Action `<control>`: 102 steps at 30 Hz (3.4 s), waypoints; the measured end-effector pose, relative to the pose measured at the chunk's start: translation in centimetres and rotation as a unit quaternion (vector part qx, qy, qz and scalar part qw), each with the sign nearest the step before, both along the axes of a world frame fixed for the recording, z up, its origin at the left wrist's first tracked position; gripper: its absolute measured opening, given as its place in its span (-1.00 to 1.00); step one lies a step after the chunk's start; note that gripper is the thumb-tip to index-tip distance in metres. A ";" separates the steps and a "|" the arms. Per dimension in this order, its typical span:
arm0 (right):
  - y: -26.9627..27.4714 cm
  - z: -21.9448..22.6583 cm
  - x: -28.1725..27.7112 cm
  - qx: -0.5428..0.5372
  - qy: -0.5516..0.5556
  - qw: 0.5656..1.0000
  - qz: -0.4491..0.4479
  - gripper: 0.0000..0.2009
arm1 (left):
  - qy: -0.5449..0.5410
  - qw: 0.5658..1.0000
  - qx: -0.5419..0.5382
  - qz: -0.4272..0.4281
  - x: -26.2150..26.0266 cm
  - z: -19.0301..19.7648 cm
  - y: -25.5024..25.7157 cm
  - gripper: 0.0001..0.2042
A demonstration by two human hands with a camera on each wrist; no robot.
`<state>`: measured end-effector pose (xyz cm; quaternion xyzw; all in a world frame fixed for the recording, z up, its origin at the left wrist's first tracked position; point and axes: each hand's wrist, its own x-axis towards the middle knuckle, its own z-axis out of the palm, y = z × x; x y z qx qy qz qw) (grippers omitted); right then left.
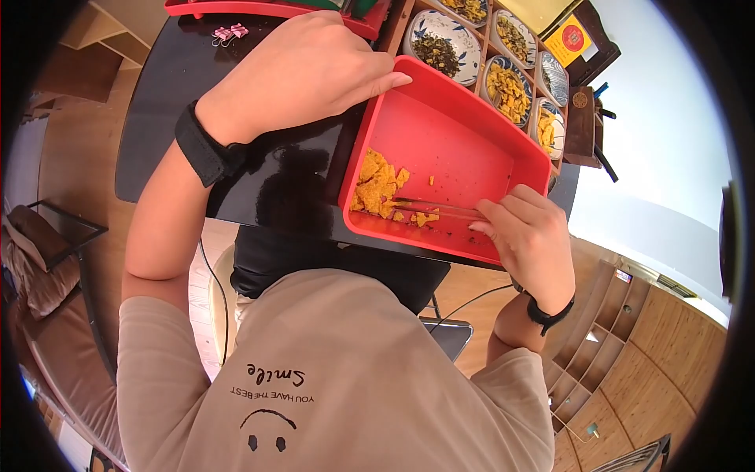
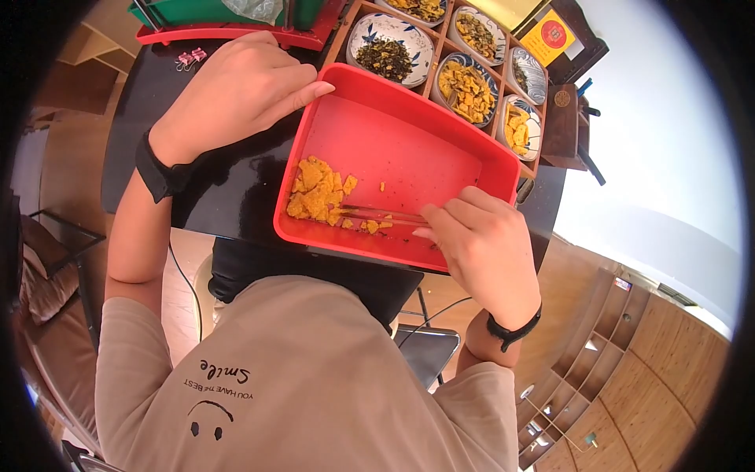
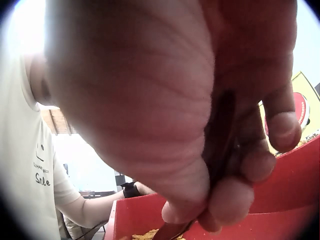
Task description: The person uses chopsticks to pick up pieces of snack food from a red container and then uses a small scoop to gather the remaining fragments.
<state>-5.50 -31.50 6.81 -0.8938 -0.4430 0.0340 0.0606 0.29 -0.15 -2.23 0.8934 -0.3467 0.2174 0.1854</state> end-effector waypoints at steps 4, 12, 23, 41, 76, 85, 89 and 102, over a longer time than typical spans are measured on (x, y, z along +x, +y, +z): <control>-0.4 0.0 -0.1 -0.034 -0.025 0.999 -0.020 -0.79 | 0.005 1.000 0.010 0.004 -0.1 0.1 0.0 -0.67; -0.7 0.0 -0.6 -0.048 -0.017 0.998 -0.041 -0.76 | -0.005 1.000 0.005 -0.001 0.1 -0.1 0.0 -0.67; -9.6 1.6 2.3 0.027 -0.166 0.896 -0.412 -0.71 | -0.015 1.000 0.015 -0.004 0.1 0.2 0.1 -0.66; -3.5 1.4 -1.5 0.090 0.024 0.969 -0.230 -0.79 | -0.038 0.999 -0.004 -0.008 0.1 -0.2 0.1 -0.65; 0.9 -0.7 -0.5 0.040 -0.047 0.996 -0.062 -0.65 | -0.045 0.998 0.035 -0.016 -0.1 1.1 0.1 -0.71; 0.7 -0.6 -1.1 0.025 0.004 0.993 -0.115 -0.82 | -0.031 0.999 0.037 -0.011 -0.2 1.1 0.2 -0.69; 1.1 -0.5 -1.2 -0.023 0.028 0.992 -0.123 -0.82 | -0.025 0.999 0.038 -0.011 -0.2 1.2 0.2 -0.70; 2.4 -0.8 -1.0 -0.017 0.000 0.998 -0.065 -0.83 | -0.045 0.998 0.036 -0.011 -0.2 1.1 0.1 -0.71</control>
